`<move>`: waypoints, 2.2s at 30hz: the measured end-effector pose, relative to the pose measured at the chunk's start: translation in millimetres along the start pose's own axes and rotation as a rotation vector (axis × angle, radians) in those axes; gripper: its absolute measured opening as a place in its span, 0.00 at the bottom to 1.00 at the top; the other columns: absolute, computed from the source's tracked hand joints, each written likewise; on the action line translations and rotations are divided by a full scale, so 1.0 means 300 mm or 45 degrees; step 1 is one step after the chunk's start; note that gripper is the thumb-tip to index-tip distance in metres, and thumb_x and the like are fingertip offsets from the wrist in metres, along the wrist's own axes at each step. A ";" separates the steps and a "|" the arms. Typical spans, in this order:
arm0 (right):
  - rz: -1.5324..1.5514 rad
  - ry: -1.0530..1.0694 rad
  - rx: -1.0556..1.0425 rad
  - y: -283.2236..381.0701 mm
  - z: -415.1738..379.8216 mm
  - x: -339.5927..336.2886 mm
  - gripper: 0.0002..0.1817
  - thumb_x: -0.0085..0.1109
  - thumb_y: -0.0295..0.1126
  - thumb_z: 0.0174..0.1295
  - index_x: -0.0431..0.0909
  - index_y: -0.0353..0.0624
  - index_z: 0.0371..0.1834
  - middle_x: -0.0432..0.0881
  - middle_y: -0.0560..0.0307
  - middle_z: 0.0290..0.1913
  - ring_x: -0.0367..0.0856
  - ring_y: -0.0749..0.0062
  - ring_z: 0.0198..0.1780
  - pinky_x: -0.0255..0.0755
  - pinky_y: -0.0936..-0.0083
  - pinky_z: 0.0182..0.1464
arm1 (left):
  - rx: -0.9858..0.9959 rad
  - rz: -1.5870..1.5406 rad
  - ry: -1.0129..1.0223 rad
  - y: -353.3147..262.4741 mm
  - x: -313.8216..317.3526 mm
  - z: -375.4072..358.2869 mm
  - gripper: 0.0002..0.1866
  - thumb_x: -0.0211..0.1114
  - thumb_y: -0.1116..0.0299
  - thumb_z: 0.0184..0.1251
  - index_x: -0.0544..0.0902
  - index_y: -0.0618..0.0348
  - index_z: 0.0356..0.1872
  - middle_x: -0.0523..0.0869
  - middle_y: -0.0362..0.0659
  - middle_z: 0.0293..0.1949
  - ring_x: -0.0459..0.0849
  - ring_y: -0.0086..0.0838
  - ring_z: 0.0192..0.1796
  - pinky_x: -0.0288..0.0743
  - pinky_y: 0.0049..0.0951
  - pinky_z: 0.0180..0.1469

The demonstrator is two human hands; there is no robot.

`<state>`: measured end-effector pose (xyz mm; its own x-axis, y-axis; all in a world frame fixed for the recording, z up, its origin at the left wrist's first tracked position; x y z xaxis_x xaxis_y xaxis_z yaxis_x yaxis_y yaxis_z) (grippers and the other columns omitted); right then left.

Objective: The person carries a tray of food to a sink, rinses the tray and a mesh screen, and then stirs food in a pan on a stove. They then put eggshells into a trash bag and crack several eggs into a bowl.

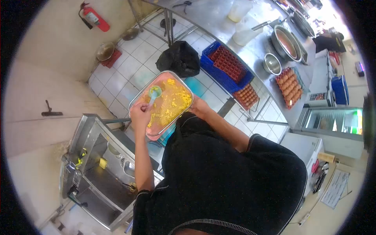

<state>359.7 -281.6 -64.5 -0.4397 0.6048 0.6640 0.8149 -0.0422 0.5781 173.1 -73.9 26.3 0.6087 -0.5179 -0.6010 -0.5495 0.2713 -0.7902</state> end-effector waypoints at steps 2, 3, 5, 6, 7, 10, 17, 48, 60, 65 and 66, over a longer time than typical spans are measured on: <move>0.007 -0.093 -0.026 0.004 0.003 0.042 0.17 0.46 0.36 0.75 0.71 0.48 0.63 0.80 0.59 0.57 0.81 0.66 0.54 0.75 0.60 0.59 | 0.010 0.005 0.037 -0.006 -0.011 0.052 0.10 0.73 0.66 0.56 0.87 0.63 0.33 0.87 0.47 0.24 0.85 0.31 0.25 0.75 0.31 0.30; -0.003 -0.122 -0.028 0.004 0.003 0.046 0.17 0.46 0.38 0.75 0.71 0.48 0.64 0.80 0.59 0.57 0.81 0.66 0.54 0.75 0.60 0.59 | 0.007 0.013 0.049 -0.034 -0.022 0.069 0.10 0.73 0.66 0.56 0.87 0.63 0.33 0.87 0.47 0.24 0.85 0.31 0.25 0.75 0.31 0.30; -0.013 -0.132 -0.068 0.021 0.019 0.062 0.18 0.46 0.41 0.75 0.71 0.49 0.64 0.79 0.60 0.58 0.80 0.66 0.54 0.75 0.59 0.58 | 0.042 -0.001 0.058 -0.084 -0.028 0.117 0.10 0.73 0.66 0.57 0.87 0.63 0.33 0.87 0.46 0.24 0.85 0.29 0.26 0.75 0.30 0.30; -0.010 -0.118 -0.103 0.032 0.020 0.068 0.18 0.46 0.42 0.75 0.71 0.50 0.64 0.79 0.60 0.58 0.80 0.67 0.55 0.75 0.59 0.59 | 0.076 -0.020 0.064 -0.110 -0.023 0.139 0.10 0.73 0.66 0.57 0.87 0.63 0.33 0.87 0.46 0.24 0.85 0.28 0.26 0.75 0.30 0.30; -0.008 -0.104 -0.140 0.045 0.025 0.075 0.19 0.46 0.43 0.75 0.71 0.51 0.64 0.79 0.60 0.58 0.80 0.67 0.56 0.75 0.59 0.59 | 0.112 -0.040 0.068 -0.140 -0.017 0.161 0.10 0.72 0.66 0.58 0.87 0.63 0.33 0.87 0.46 0.24 0.85 0.27 0.26 0.75 0.29 0.30; -0.012 -0.172 -0.165 0.051 0.055 0.063 0.19 0.44 0.45 0.76 0.72 0.52 0.63 0.80 0.62 0.56 0.79 0.68 0.56 0.74 0.59 0.58 | 0.236 -0.060 0.061 -0.221 0.011 0.221 0.09 0.72 0.67 0.58 0.87 0.64 0.33 0.88 0.46 0.25 0.85 0.26 0.26 0.75 0.27 0.30; -0.011 -0.319 -0.297 -0.048 0.017 0.028 0.16 0.45 0.43 0.76 0.75 0.53 0.59 0.80 0.66 0.50 0.78 0.74 0.51 0.73 0.66 0.55 | 0.445 -0.266 0.297 -0.288 0.144 0.315 0.09 0.71 0.68 0.60 0.86 0.65 0.33 0.87 0.43 0.24 0.83 0.23 0.27 0.75 0.25 0.31; 0.027 -0.253 -0.263 0.186 -0.258 0.511 0.23 0.48 0.45 0.73 0.70 0.45 0.66 0.77 0.58 0.64 0.74 0.65 0.65 0.67 0.60 0.66 | 0.040 -0.818 -0.533 0.037 -0.609 0.222 0.22 0.57 0.53 0.75 0.75 0.56 0.61 0.81 0.43 0.56 0.77 0.28 0.58 0.71 0.34 0.58; -0.632 0.506 0.280 -0.650 -0.166 1.212 0.23 0.42 0.40 0.76 0.65 0.44 0.70 0.72 0.54 0.67 0.74 0.62 0.65 0.72 0.63 0.63 | -0.407 -2.181 -0.769 0.820 -0.877 -0.894 0.24 0.46 0.61 0.79 0.65 0.63 0.68 0.78 0.45 0.60 0.79 0.31 0.59 0.75 0.34 0.62; -0.620 0.452 0.675 -1.099 -0.140 1.464 0.23 0.42 0.40 0.76 0.67 0.43 0.69 0.75 0.54 0.65 0.75 0.63 0.64 0.72 0.62 0.64 | -0.607 -2.095 -1.170 1.079 -1.111 -1.195 0.26 0.46 0.58 0.80 0.63 0.63 0.70 0.76 0.46 0.62 0.79 0.31 0.60 0.76 0.33 0.63; -0.777 0.562 0.680 -1.206 -0.148 1.534 0.23 0.42 0.43 0.76 0.67 0.43 0.69 0.75 0.54 0.66 0.74 0.63 0.65 0.70 0.61 0.65 | -0.603 -2.065 -1.225 1.194 -1.141 -1.275 0.26 0.46 0.57 0.80 0.62 0.63 0.71 0.76 0.46 0.62 0.78 0.32 0.60 0.76 0.33 0.62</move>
<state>-154.2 -23.3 53.0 -0.8650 0.0392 0.5003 0.4126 0.6231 0.6645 -451.1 -109.8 -5.4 0.5857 0.5798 0.5664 0.7825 -0.2222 -0.5817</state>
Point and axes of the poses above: each hand's wrist, its own z-axis towards the middle knuckle, its own x-axis out of the palm, y = z × x, the point moved 5 cm from there along z, towards the middle knuckle
